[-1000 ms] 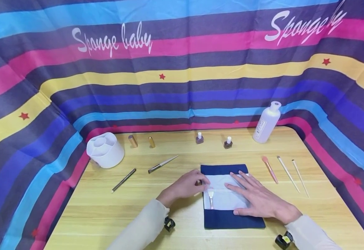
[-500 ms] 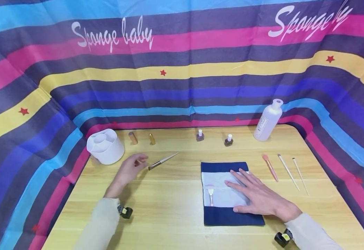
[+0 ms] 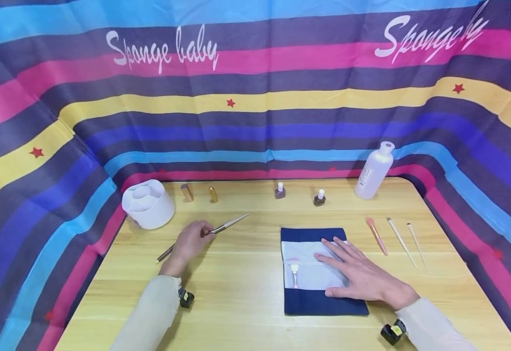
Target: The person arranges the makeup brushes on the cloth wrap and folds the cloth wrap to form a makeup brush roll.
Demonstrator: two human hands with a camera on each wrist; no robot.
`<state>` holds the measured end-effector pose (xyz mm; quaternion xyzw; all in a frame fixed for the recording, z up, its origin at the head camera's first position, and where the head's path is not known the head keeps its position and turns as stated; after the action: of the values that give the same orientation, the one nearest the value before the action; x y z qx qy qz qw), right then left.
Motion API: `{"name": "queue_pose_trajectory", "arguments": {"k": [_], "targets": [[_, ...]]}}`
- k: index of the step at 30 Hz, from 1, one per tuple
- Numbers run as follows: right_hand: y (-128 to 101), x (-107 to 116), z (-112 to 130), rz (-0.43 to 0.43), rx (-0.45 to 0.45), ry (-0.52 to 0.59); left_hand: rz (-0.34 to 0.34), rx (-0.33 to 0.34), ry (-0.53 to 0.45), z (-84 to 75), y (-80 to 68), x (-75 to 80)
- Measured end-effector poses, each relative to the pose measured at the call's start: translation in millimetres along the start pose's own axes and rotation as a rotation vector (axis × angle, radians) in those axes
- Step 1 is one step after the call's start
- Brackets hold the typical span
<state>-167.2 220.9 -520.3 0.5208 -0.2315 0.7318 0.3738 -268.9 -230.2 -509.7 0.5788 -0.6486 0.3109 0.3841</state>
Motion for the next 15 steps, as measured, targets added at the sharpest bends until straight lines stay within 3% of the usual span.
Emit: {"name": "queue_pose_trajectory", "arguments": {"k": [3, 6, 11, 15], "targets": [[1, 0, 0, -0.007, 0.003, -0.007, -0.007, 0.006, 0.000, -1.2, -0.4, 1.4], [1, 0, 1, -0.010, 0.002, -0.010, -0.014, 0.011, -0.087, -4.5, 0.7, 4.2], [1, 1, 2, -0.007, 0.000, -0.008, 0.008, 0.025, -0.412, -21.3, 9.7, 8.7], [1, 0, 2, -0.001, -0.003, -0.011, 0.038, -0.010, -0.677, -53.9, 23.8, 10.1]]}}
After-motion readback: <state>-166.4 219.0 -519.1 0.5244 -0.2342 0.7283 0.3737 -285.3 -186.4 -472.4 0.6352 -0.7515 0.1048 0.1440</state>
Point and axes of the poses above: each hand's wrist, its own y-axis towards the middle knuckle, its own x-axis out of the back of the hand, z = x × y, the point moved 6 cm from there along y, towards the middle knuckle, and after that the axes turned 2 degrees about y, right-handed, at the moved point
